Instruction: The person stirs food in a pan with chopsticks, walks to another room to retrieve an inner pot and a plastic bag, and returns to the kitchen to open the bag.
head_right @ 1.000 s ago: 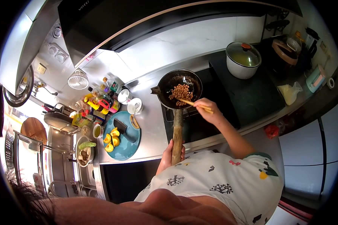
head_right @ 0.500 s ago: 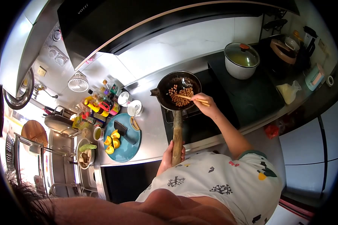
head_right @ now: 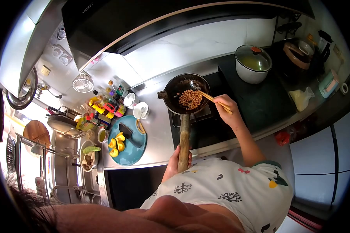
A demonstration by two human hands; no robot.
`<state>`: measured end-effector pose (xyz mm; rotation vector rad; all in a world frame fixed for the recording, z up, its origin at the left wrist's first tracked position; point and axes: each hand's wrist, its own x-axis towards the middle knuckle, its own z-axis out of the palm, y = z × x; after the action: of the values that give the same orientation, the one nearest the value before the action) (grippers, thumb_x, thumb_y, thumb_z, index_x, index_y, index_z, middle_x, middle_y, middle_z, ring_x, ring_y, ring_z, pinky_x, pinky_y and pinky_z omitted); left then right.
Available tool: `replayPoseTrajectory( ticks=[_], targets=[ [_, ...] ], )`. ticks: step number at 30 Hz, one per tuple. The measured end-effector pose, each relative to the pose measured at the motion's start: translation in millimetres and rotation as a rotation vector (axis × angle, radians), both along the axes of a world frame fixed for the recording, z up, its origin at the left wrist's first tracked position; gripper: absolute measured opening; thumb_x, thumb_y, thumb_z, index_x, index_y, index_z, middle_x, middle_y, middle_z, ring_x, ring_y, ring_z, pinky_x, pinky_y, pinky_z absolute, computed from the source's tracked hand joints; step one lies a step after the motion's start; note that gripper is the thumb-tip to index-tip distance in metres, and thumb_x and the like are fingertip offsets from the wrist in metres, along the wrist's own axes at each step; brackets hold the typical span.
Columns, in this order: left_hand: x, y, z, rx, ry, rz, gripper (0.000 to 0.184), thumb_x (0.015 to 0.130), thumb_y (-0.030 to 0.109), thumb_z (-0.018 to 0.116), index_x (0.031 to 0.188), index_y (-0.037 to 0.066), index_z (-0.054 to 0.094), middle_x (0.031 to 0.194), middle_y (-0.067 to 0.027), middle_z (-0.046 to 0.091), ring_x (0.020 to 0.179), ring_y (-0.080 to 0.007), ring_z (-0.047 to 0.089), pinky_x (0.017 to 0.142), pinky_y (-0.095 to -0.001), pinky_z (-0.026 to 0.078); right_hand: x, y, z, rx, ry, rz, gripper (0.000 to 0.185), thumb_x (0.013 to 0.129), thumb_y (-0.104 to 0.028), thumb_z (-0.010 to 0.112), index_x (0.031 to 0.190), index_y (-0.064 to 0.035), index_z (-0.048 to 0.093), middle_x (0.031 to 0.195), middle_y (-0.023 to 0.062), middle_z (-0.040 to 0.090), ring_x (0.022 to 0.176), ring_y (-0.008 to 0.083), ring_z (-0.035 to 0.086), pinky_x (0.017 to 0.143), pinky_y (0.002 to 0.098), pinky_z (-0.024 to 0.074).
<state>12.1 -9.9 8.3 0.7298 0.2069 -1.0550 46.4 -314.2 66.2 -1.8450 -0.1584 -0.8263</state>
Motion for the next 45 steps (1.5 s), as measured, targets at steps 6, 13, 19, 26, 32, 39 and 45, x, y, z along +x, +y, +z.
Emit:
replayPoseTrajectory(
  ticks=[6, 13, 19, 26, 32, 39, 45],
  targets=[
    [0.0, 1.1, -13.0, 0.022, -0.046, 0.059, 0.054, 0.097, 0.056, 0.030, 0.115, 0.009, 0.051, 0.085, -0.0081, 0.058, 0.070, -0.0205, 0.057, 0.057, -0.0339, 0.047, 11.7, 3.4, -14.4, -0.084, 0.080, 0.108, 0.010, 0.085, 0.002, 0.059, 0.092, -0.0036, 0.061, 0.091, 0.0084, 0.061, 0.081, 0.0207, 0.062, 0.072, 0.0281, 0.0482],
    [-11.1, 2.8, -37.0, 0.054, -0.184, 0.208, 0.054, 0.098, 0.054, 0.032, 0.116, 0.008, 0.052, 0.089, -0.0120, 0.062, 0.074, -0.0231, 0.062, 0.058, -0.0349, 0.052, 22.6, 10.8, -24.1, -0.258, 0.078, 0.246, 0.016, 0.080, -0.002, 0.067, 0.095, -0.0028, 0.062, 0.095, 0.0094, 0.059, 0.085, 0.0259, 0.060, 0.074, 0.0310, 0.0493],
    [-44.4, 1.6, -46.2, 0.166, -0.166, 0.461, 0.056, 0.098, 0.052, 0.032, 0.119, 0.004, 0.052, 0.093, -0.0130, 0.063, 0.077, -0.0247, 0.063, 0.061, -0.0353, 0.052, 16.0, 12.3, -26.0, -0.431, 0.098, 0.256, 0.044, 0.067, -0.005, 0.078, 0.107, -0.0070, 0.061, 0.103, 0.0100, 0.053, 0.095, 0.0287, 0.055, 0.080, 0.0357, 0.0491],
    [-129.6, 17.9, -78.5, 0.101, -0.087, 0.819, 0.050, 0.099, 0.049, 0.035, 0.109, 0.005, 0.055, 0.087, -0.0098, 0.063, 0.074, -0.0229, 0.062, 0.066, -0.0361, 0.051, 9.5, 0.3, -60.3, -0.295, 0.174, 0.259, 0.068, 0.063, 0.003, 0.076, 0.124, -0.0062, 0.048, 0.111, 0.0151, 0.052, 0.098, 0.0313, 0.057, 0.083, 0.0366, 0.0493],
    [-190.7, 4.9, -69.3, 0.222, 0.046, 0.984, 0.045, 0.098, 0.048, 0.041, 0.103, 0.006, 0.056, 0.081, -0.0068, 0.061, 0.075, -0.0187, 0.060, 0.066, -0.0327, 0.050, -18.3, -28.3, -107.9, -0.299, 0.326, 0.288, 0.056, 0.077, -0.001, 0.072, 0.127, 0.0000, 0.046, 0.109, 0.0146, 0.055, 0.088, 0.0205, 0.053, 0.084, 0.0327, 0.0459],
    [-297.7, -41.2, -69.0, 0.218, 0.036, 1.117, 0.042, 0.098, 0.046, 0.043, 0.098, 0.006, 0.055, 0.074, -0.0069, 0.061, 0.063, -0.0172, 0.060, 0.056, -0.0307, 0.051, -120.2, 2.1, -137.7, -0.346, 0.528, 0.642, 0.043, 0.082, -0.004, 0.068, 0.121, -0.0029, 0.049, 0.096, 0.0080, 0.053, 0.075, 0.0177, 0.050, 0.072, 0.0306, 0.0462],
    [-484.6, -93.6, -83.1, 0.303, -0.017, 1.339, 0.038, 0.097, 0.043, 0.045, 0.092, 0.007, 0.056, 0.076, -0.0064, 0.062, 0.063, -0.0152, 0.060, 0.057, -0.0308, 0.050, -262.5, 80.8, -177.1, -0.406, 0.578, 1.383, 0.032, 0.082, -0.001, 0.063, 0.112, -0.0024, 0.054, 0.094, 0.0066, 0.057, 0.081, 0.0126, 0.054, 0.071, 0.0253, 0.0474]
  ],
)
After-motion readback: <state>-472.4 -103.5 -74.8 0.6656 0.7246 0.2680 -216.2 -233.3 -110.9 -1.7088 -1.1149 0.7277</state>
